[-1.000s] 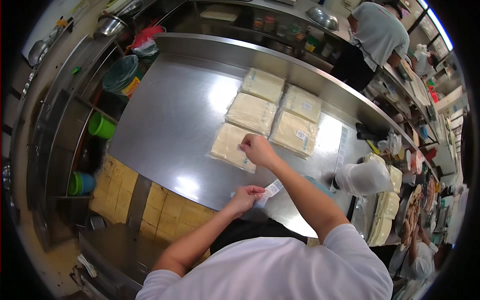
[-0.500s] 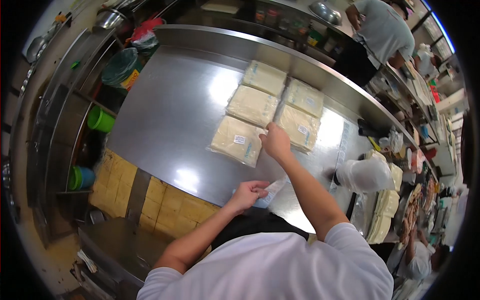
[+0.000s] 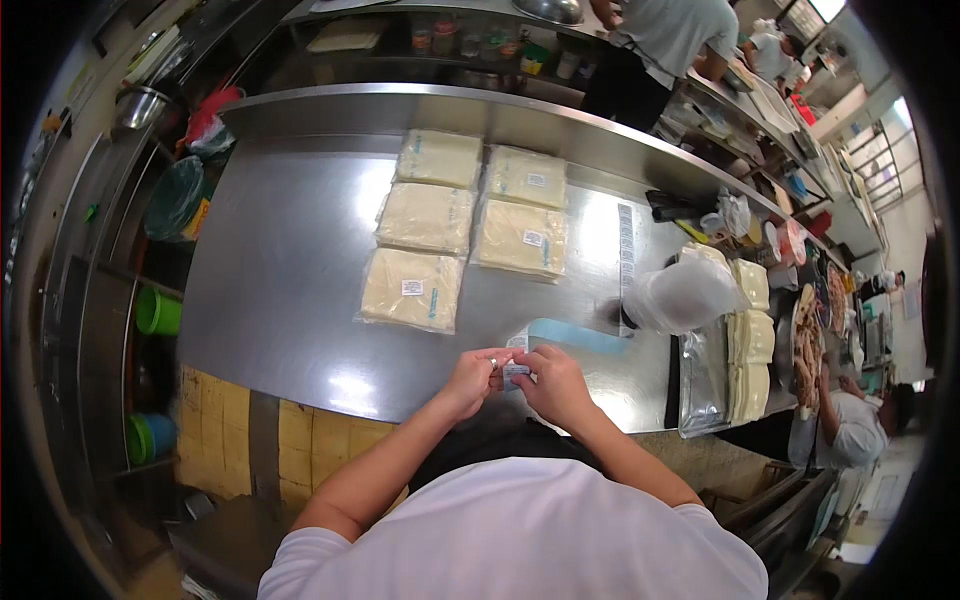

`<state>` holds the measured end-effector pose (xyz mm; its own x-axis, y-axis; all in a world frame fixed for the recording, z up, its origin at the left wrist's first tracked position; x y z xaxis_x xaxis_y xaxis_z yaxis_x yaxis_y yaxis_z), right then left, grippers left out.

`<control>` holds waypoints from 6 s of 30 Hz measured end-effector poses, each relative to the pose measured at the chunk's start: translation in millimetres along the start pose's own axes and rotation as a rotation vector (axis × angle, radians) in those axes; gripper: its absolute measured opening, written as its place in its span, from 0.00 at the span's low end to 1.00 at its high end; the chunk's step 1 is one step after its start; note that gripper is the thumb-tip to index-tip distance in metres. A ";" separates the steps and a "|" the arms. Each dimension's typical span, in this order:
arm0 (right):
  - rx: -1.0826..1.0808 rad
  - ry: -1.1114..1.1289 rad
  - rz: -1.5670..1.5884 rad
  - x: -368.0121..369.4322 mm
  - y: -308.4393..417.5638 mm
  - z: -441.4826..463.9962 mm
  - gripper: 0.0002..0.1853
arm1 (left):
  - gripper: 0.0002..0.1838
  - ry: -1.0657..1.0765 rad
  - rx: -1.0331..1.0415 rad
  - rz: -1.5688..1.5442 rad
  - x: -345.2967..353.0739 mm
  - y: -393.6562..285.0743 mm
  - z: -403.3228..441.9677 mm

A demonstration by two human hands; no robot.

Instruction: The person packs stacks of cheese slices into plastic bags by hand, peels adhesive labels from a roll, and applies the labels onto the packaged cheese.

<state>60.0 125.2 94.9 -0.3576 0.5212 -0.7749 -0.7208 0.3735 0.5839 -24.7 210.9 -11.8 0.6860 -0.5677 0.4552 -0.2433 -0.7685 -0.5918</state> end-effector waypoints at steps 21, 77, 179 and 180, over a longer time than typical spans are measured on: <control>-0.162 -0.171 -0.101 -9.1 -10.1 -4.7 0.05 | 0.18 0.007 -0.146 0.146 16.8 16.9 42.3; 0.225 0.178 0.118 2.4 -48.5 129.9 0.12 | 0.33 -0.011 0.350 0.251 9.9 -51.0 52.7; 0.132 -1.143 0.085 -400.5 -114.6 26.3 0.08 | 0.17 0.097 0.640 0.957 139.3 13.9 -14.5; 0.170 -1.192 0.244 -414.8 -119.5 11.2 0.10 | 0.16 0.103 0.672 0.917 154.5 10.8 -14.7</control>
<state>301.1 -127.1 349.2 0.3583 0.9335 0.0136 -0.5929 0.2163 0.7757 68.5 110.6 61.9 0.3723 -0.8787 -0.2987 -0.1861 0.2446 -0.9516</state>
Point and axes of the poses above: each hand's wrist, its own z-axis towards the middle knuckle, its own x-axis out of the palm, y = z × x, the point moved 7 cm from there along z, towards the middle knuckle, and after that the axes turned 15 degrees about -y, right-handed, at the moved point
